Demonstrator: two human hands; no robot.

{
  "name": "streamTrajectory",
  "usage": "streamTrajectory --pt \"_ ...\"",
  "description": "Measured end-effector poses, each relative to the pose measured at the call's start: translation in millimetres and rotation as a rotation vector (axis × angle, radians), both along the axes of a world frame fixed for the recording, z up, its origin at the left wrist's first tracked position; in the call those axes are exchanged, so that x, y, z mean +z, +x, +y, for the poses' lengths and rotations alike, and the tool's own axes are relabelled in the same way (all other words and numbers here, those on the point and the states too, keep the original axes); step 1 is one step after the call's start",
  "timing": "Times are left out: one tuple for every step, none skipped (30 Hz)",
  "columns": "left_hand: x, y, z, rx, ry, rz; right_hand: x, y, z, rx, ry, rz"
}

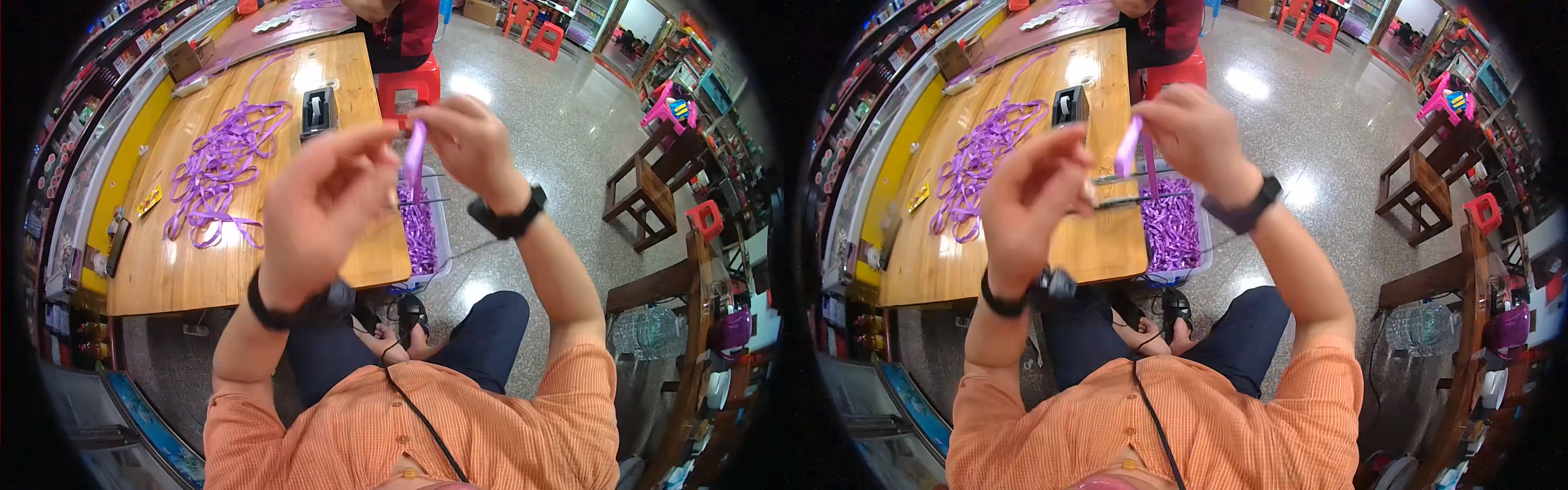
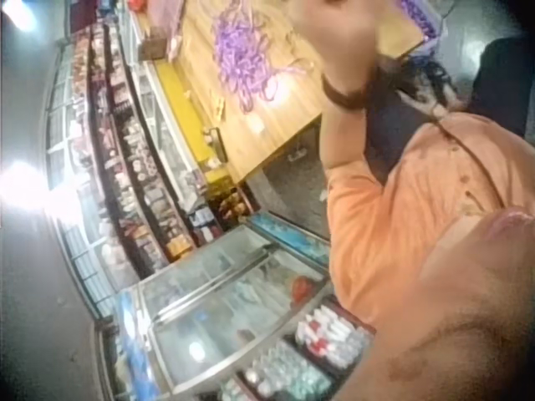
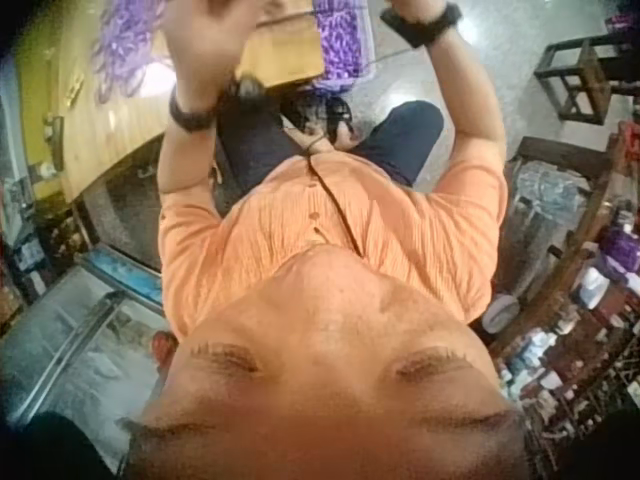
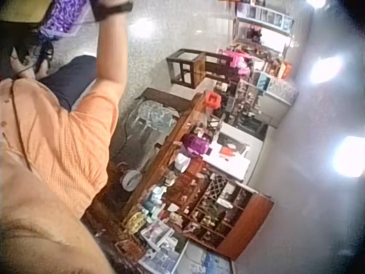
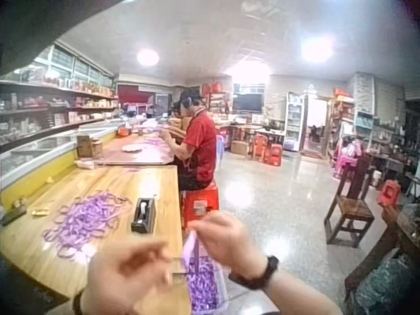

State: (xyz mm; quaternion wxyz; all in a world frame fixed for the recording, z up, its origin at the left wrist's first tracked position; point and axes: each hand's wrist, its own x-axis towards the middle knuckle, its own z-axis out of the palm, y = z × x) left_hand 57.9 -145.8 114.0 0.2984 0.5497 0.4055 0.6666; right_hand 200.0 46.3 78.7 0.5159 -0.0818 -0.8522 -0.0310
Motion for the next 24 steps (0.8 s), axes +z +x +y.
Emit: streamTrajectory --pt "1 -9 23 0.054 0.042 0.083 -1 -13 21 -0.004 0.002 0.003" --pt "3 -15 39 0.119 0.034 0.129 -10 -27 41 -0.012 -0.089 -0.014" --pt "2 -23 56 0.148 0.01 0.189 -21 -38 55 -0.021 -0.179 -0.033" --pt "-5 -29 74 0.166 -0.013 0.242 -31 -42 66 -0.027 -0.176 -0.035" --pt "-15 -38 89 0.173 -0.011 0.245 -39 -49 73 -0.057 -0.27 -0.115" --pt "-28 -47 104 0.102 -0.092 0.272 -49 -56 79 -0.088 -0.363 -0.198" --pt "-41 -50 118 0.016 -0.17 0.293 -62 -56 88 -0.095 -0.361 -0.2" --pt "-50 -51 122 -0.032 -0.254 0.335 -74 -56 93 -0.1 -0.416 -0.218" --pt "-59 -52 128 -0.064 -0.317 0.384 -85 -56 101 -0.105 -0.472 -0.236" --pt "-67 -55 128 -0.085 -0.387 0.43 -89 -58 99 -0.097 -0.474 -0.244" --pt "-75 -58 128 -0.045 -0.415 0.577 -95 -60 96 -0.112 -0.555 -0.273" --pt "-81 -61 129 -0.037 -0.422 0.57 -99 -63 95 -0.126 -0.635 -0.303" --pt "-87 -55 134 -0.039 -0.344 0.705 -113 -54 109 -0.079 -0.653 -0.325" --pt "-93 -57 135 -0.019 -0.27 0.844 -121 -55 109 -0.071 -0.654 -0.329" --pt "-101 -59 138 -0.062 -0.215 0.91 -129 -55 108 -0.067 -0.734 -0.381" --pt "-111 -61 144 -0.062 -0.217 0.908 -139 -53 107 -0.07 -0.814 -0.431" --pt "-119 -61 151 -0.071 -0.144 1.006 -155 -49 111 -0.065 -0.961 -0.483" --pt "-123 -57 157 -0.088 -0.062 1.1 -177 -41 116 -0.041 -1.024 -0.492" --pt "-126 -56 158 -0.075 -0.03 1.059 -190 -36 110 0.022 -1.221 -0.503" --pt "-124 -58 156 -0.07 -0.037 1.059 -197 -34 95 0.094 -1.417 -0.513" --pt "-122 -59 155 -0.078 -0.143 1.063 -205 -31 80 0.13 -1.515 -0.482" --pt "-119 -58 154 -0.092 -0.243 1.063 -209 -25 64 0.159 -1.612 -0.446" --pt "-118 -56 151 -0.067 -0.255 1.005 -212 -20 55 0.201 -1.628 -0.513" --pt "-118 -56 150 -0.07 -0.256 1.003 -216 -12 42 0.12 -1.638 -0.49"
